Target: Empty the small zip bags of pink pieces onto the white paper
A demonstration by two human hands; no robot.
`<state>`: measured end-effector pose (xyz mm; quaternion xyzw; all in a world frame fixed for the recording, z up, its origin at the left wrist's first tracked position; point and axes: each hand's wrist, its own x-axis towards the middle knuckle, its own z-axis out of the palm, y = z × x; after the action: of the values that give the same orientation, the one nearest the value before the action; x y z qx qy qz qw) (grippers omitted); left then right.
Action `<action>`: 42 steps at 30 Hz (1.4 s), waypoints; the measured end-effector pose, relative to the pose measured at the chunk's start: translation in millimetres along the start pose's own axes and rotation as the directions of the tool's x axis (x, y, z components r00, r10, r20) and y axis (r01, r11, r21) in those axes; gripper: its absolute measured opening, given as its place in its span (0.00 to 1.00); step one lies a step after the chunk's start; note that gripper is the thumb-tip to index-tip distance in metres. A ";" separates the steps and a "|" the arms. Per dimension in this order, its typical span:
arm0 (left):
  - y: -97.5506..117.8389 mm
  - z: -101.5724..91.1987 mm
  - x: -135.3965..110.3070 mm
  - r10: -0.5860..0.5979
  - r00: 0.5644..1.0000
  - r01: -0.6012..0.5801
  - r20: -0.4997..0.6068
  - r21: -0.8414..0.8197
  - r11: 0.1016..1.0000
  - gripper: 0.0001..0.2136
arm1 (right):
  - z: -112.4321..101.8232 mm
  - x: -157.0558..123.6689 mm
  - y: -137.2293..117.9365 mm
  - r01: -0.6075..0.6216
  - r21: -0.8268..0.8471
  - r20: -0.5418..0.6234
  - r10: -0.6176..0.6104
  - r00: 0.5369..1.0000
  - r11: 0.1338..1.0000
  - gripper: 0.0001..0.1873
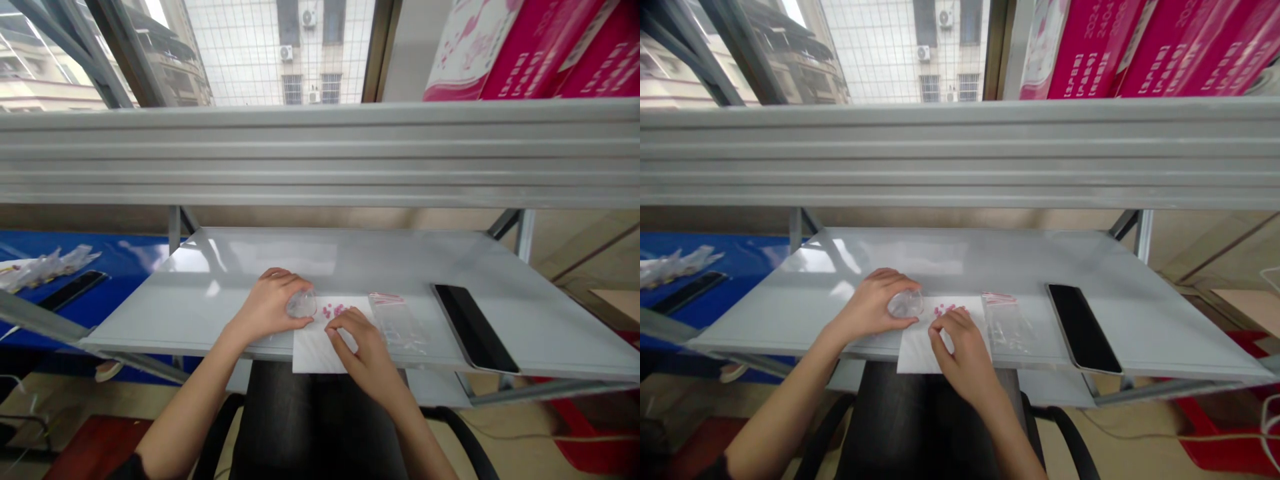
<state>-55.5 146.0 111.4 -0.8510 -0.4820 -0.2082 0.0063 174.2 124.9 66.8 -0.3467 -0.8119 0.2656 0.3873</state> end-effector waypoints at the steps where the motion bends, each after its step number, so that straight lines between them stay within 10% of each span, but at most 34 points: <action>1: -0.2 2.6 4.7 -0.004 0.999 0.003 0.039 0.020 1.000 0.20 | 3.8 -0.3 2.7 0.001 -0.069 0.024 0.001 1.000 0.998 0.09; 13: 6.9 26.5 26.3 -0.052 0.941 0.006 0.335 0.137 0.991 0.23 | 28.6 -2.4 22.0 0.019 -0.412 0.035 -0.005 0.999 0.911 0.10; 42: 22.6 17.9 41.4 -0.070 0.913 -0.048 0.401 0.277 0.960 0.18 | 38.8 -6.5 34.3 0.038 -0.456 -0.037 -0.062 0.997 0.889 0.07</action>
<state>-12.0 171.6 114.4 -0.8634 -0.5020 0.0440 0.0254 158.0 134.7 18.2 -0.4133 -0.8502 0.0493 0.3224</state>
